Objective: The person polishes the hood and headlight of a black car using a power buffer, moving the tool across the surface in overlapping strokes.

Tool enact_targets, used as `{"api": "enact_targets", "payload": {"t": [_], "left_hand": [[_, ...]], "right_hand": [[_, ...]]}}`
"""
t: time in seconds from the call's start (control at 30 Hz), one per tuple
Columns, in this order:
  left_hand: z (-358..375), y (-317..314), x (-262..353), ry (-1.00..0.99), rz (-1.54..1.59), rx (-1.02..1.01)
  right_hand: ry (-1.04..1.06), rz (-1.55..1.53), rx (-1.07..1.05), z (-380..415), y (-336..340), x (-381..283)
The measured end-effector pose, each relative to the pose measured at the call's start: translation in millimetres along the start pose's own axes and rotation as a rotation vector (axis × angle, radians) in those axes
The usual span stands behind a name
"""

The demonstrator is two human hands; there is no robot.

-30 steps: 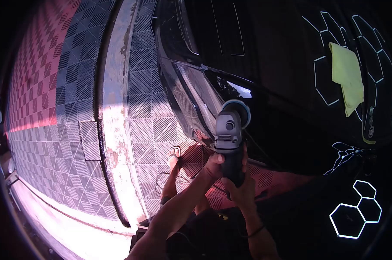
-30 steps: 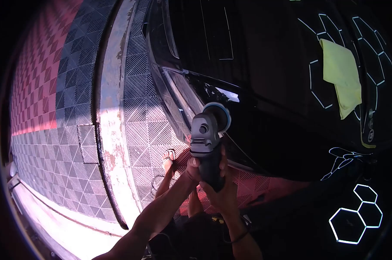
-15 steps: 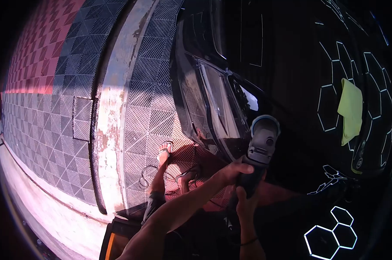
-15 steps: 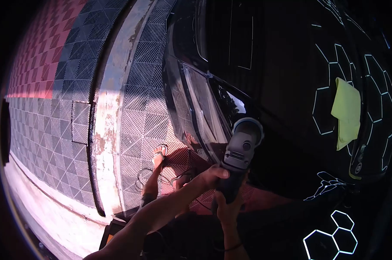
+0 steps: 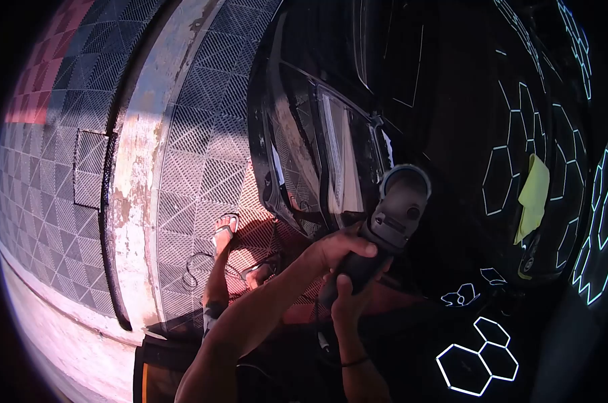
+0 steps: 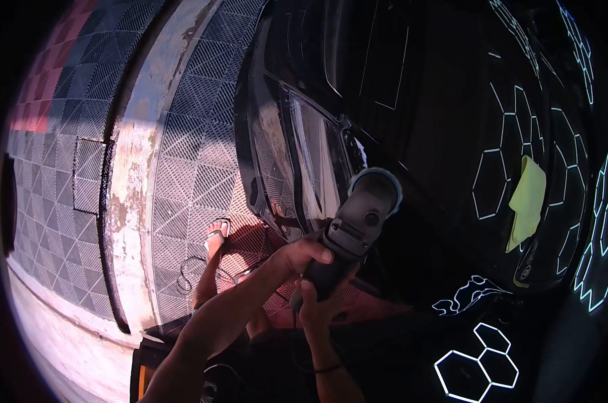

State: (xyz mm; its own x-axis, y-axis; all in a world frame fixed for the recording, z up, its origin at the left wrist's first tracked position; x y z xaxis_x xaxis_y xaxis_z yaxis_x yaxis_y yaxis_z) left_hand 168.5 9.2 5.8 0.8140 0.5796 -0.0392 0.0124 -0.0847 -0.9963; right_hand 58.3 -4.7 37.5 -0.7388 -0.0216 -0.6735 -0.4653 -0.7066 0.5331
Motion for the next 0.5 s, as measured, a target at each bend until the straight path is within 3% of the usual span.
{"api": "enact_targets", "payload": {"t": [0.17,0.27,0.33,0.43,0.5], "left_hand": [[2,6,7,0.028,-0.006,-0.03],[-2,2,0,0.041,-0.091,-0.066],[-4,2,0,0.016,-0.179,-0.018],[-5,1,14,0.102,-0.015,-0.076],[-4,3,22,0.051,-0.01,-0.054]], "right_hand": [[-0.027,-0.077,0.004,1,-17,0],[0.093,-0.007,0.14,13,-9,-4],[-0.038,-0.056,0.135,19,-11,-12],[0.022,-0.096,0.122,5,-17,-13],[0.004,-0.035,0.075,-8,-17,5]]}}
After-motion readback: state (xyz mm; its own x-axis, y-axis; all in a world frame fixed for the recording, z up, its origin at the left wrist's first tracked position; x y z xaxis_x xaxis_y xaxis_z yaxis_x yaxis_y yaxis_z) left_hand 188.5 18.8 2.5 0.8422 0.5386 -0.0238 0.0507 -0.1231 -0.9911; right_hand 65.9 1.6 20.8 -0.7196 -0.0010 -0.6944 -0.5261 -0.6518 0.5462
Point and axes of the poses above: each hand's wrist, its own z-axis away from the middle knuckle, its own y-axis out of the back of the hand, x = y × z, the point moved 6 cm from there along -z, towards the middle knuckle, and after that the axes turned 14 degrees about -y, right-handed, at the moved point
